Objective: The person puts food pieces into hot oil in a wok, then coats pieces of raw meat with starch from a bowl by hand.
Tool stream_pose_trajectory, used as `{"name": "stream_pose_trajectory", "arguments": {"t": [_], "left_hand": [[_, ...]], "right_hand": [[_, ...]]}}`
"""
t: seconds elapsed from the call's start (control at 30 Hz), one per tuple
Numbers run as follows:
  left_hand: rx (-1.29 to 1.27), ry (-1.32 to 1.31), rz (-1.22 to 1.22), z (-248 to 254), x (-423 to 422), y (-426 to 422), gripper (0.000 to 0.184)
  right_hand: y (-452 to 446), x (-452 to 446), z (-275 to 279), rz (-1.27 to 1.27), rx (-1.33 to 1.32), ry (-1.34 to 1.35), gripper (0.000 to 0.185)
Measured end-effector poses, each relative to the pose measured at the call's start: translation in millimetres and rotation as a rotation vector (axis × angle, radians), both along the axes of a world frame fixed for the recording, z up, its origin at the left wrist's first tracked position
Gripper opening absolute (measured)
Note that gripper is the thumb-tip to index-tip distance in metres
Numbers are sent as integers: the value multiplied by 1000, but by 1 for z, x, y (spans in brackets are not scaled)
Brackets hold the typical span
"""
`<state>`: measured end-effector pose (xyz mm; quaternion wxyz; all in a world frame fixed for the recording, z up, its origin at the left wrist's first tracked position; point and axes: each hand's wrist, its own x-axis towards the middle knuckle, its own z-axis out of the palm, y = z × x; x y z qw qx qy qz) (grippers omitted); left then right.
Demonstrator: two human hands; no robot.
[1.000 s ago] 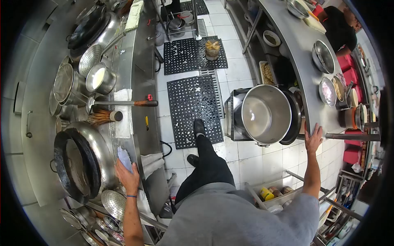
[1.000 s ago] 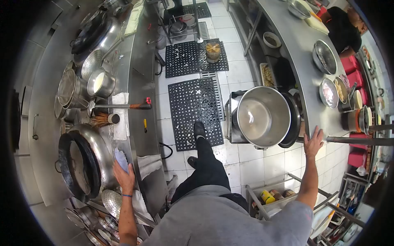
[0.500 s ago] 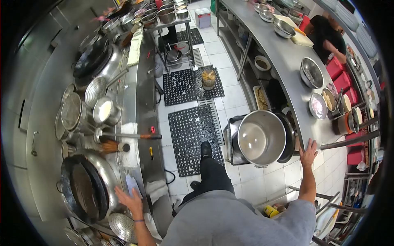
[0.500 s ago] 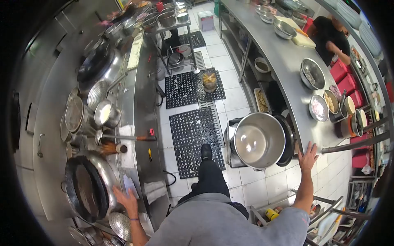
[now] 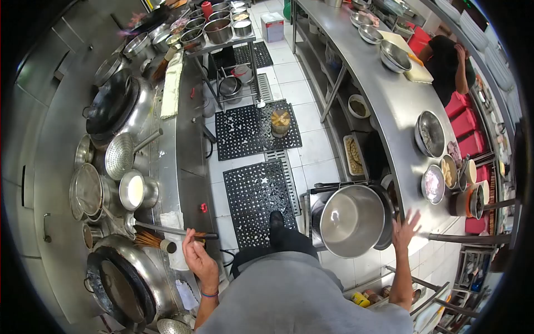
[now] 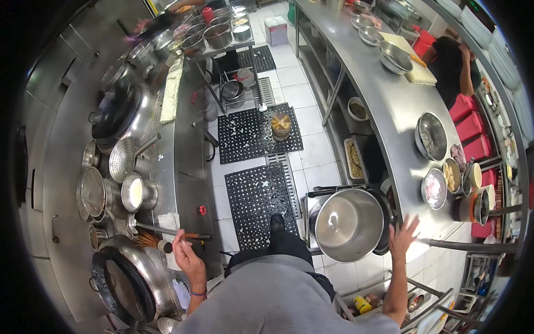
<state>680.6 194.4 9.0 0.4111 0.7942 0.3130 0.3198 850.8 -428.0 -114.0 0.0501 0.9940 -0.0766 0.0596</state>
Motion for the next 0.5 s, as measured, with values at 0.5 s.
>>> {"name": "stream_pose_trajectory", "arguments": {"t": [0.5], "left_hand": [[-63,152,143,-9,63,75,39]], "right_hand": [[132,352,-22,77,-41,80,83]]}}
